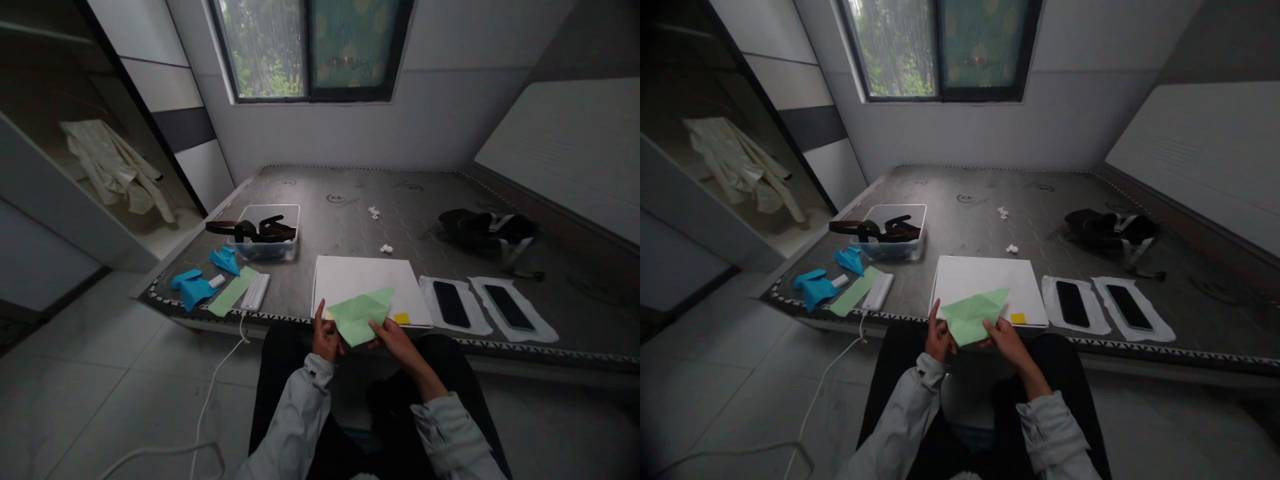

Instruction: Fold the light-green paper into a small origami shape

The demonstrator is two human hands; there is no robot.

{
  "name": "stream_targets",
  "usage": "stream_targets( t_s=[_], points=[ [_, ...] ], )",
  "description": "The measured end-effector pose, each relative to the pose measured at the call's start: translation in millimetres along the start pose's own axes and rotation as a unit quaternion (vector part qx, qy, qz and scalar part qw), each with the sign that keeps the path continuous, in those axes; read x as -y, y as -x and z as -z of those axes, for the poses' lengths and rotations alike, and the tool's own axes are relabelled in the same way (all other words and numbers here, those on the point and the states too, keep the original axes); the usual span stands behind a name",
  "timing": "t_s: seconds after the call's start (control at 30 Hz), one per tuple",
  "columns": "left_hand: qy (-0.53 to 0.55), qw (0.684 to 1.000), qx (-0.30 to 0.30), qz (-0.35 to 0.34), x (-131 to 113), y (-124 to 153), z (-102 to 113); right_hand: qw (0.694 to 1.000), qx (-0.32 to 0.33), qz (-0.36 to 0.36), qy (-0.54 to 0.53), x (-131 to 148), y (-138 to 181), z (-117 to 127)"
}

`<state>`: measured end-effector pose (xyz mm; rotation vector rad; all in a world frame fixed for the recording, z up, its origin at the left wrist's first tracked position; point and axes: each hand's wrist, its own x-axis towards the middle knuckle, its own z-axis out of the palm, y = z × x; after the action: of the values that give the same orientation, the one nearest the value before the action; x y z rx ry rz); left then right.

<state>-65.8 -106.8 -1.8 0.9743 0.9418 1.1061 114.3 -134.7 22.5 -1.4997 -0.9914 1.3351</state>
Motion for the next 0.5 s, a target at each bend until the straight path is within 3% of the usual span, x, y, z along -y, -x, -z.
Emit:
stream_targets(
  t_s=[0.2,0.33,0.5],
  points=[
    [-0.001,1.0,0.019,0.015,-11.1,9.0,-8.9,0.999,0.013,-0.005,0.047,1.8,0.0,0.7],
    [0.028,0.999,-0.003,0.029,-10.3,4.9,-6.3,0.997,0.035,-0.005,0.065,6.2,4.8,-0.8],
    [0.014,0.997,-0.039,0.069,-3.3,-5.4,0.3,0.993,0.114,-0.022,0.019,14.0,13.3,-5.9]
  ],
)
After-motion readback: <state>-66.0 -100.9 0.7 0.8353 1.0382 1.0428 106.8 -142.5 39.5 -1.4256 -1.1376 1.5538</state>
